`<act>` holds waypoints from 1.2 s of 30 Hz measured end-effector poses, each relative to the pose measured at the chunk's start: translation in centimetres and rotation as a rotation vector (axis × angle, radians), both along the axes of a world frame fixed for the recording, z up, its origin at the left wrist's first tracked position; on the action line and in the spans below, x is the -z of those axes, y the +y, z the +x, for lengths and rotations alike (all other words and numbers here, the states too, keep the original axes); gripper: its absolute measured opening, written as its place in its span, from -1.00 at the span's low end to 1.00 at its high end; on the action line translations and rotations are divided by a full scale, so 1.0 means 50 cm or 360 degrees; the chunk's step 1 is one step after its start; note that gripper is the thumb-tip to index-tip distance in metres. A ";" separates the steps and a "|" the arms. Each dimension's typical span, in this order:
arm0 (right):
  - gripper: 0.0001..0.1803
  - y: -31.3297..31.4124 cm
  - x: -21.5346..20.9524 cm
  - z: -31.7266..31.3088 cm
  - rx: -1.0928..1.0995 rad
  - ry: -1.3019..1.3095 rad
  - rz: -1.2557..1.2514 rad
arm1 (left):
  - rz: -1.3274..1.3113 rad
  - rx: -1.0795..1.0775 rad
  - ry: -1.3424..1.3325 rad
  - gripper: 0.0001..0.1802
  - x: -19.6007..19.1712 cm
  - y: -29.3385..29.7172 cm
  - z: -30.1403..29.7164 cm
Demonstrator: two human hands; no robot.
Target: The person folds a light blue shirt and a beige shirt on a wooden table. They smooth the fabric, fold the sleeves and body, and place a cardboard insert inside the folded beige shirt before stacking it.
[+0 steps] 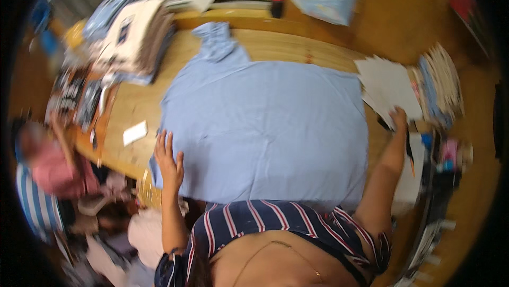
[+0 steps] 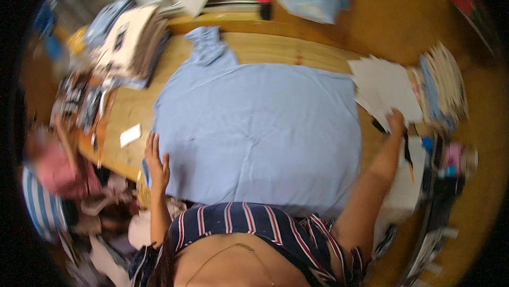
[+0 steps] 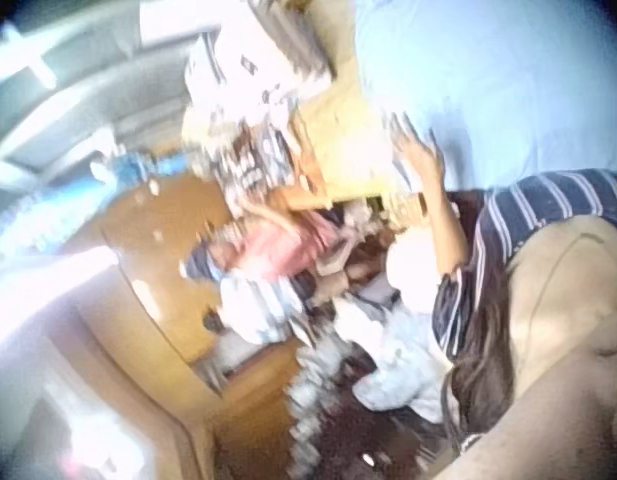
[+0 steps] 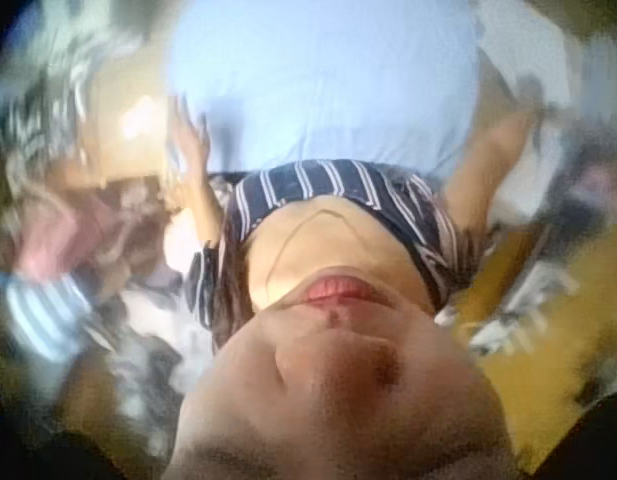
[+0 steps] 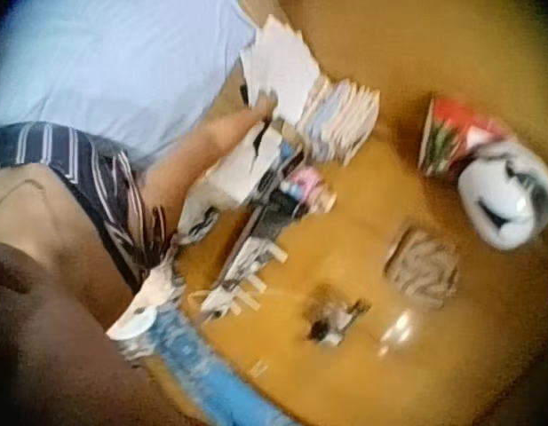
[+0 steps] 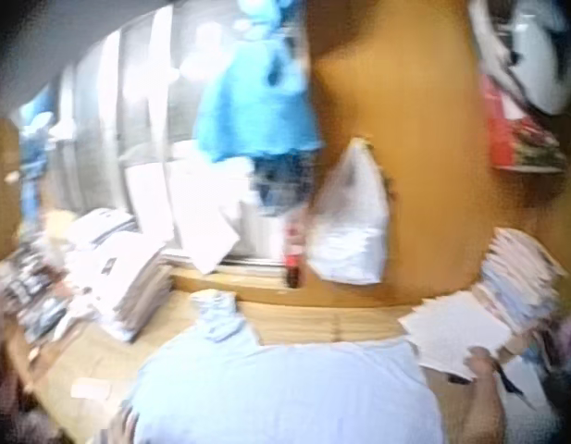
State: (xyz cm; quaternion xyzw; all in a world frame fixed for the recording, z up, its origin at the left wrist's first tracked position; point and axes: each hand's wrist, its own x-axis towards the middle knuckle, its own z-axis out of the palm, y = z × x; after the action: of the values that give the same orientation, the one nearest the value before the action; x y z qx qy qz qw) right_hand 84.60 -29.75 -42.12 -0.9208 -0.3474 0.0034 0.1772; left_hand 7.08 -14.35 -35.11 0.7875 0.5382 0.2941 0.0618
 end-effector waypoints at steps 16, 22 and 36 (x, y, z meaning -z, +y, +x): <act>-0.76 0.047 -0.435 -0.516 -0.1120 0.0000 0.1336 | -0.0289 -0.1125 -0.0413 -0.73 0.139 -0.056 -0.256; -0.70 0.248 -0.294 -0.785 -0.0758 0.1146 0.0843 | -0.0236 -0.1170 -0.0329 -0.76 0.103 -0.049 -0.247; -0.82 0.392 -0.058 -1.095 -0.0964 0.1110 0.0268 | 0.0119 -0.0371 0.0250 -0.70 0.071 -0.103 -0.155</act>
State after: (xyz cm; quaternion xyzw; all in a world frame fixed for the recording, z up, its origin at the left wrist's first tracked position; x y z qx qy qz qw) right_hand 29.84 -10.15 -39.20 -0.7043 -0.5192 0.3361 0.3485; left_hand -0.65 -19.51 -38.69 0.7420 0.6178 0.2565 -0.0445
